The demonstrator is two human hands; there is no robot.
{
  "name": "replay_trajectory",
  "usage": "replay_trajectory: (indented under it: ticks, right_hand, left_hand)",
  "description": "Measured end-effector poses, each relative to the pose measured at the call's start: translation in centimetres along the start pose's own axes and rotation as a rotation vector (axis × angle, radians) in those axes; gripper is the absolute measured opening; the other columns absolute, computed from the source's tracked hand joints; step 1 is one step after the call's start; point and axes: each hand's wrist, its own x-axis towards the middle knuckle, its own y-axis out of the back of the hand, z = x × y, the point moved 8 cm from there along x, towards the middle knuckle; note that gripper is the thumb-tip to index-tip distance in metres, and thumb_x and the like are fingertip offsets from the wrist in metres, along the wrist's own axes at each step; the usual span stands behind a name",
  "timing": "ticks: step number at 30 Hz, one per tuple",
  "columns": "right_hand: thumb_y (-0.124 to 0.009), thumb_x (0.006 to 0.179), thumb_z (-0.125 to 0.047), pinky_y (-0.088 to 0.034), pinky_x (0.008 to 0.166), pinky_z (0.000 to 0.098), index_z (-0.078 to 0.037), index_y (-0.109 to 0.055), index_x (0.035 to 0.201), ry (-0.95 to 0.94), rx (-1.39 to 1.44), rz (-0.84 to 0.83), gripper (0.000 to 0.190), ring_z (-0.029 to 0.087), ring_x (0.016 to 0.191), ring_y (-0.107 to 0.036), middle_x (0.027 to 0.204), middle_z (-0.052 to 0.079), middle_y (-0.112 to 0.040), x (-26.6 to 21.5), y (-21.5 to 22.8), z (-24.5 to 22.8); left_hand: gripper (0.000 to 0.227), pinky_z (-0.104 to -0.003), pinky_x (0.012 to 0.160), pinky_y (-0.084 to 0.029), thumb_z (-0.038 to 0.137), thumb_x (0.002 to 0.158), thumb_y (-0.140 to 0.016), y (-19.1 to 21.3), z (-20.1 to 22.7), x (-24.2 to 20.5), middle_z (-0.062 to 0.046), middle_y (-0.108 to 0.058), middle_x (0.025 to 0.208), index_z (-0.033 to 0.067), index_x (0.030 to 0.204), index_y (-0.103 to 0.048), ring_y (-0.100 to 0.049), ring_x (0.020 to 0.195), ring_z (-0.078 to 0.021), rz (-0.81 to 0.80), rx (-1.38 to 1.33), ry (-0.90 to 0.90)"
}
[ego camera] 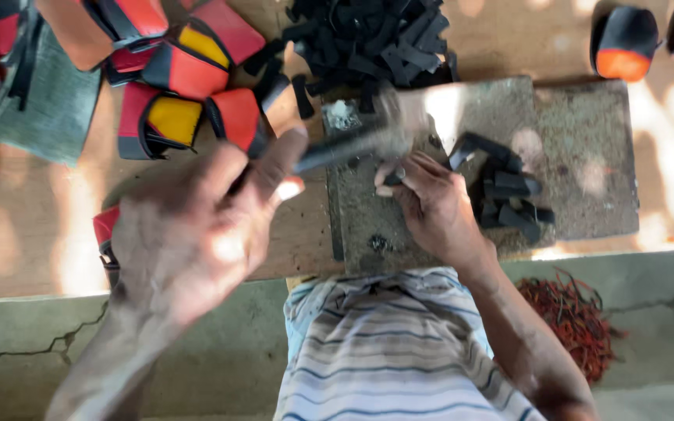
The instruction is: The person uses a hammer and a metal punch to drive fasteners into small black leather pieces on a wooden workbench. They repeatedly position the punch, strike it with the hammer, and adjust the leather piece while working on a single item.
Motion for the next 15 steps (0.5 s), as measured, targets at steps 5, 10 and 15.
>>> replay_trajectory:
  ticks: [5,10,15]
  right_hand:
    - [-0.068,0.091,0.014,-0.061,0.083,0.031,-0.003,-0.066,0.107,-0.069,0.17,0.02,0.022,0.02,0.096,-0.075,0.102,0.01,-0.074,-0.3,0.6,0.4]
    - [-0.074,0.092,0.01,-0.062,0.078,0.0258,-0.001,-0.064,0.104,-0.175,0.183,0.066,0.019,0.014,0.093,-0.076,0.1,0.007,-0.075,-0.5,0.8,1.6]
    - [-0.071,0.098,0.006,-0.063,0.077,0.027,0.002,-0.065,0.106,-0.216,0.27,0.186,0.011,0.014,0.088,-0.074,0.099,0.009,-0.073,-1.0,1.2,2.3]
  left_hand:
    - [0.033,-0.034,0.056,-0.051,0.019,0.111,-0.067,-4.5,-1.1,2.5,-0.01,-0.067,0.094,0.0091,0.142,-0.059,-0.065,0.067,-0.0194,0.11,-0.339,0.191]
    - [0.04,-0.039,0.039,-0.044,0.022,0.106,-0.057,-15.6,-2.7,2.4,-0.009,-0.072,0.081,0.0154,0.145,-0.057,-0.061,0.047,-0.0252,-0.433,-0.577,0.65]
    - [0.026,-0.038,0.059,-0.053,0.016,0.1,-0.067,-10.8,-0.5,4.1,-0.014,-0.065,0.099,0.005,0.124,-0.066,-0.064,0.073,-0.0255,0.204,-0.152,0.205]
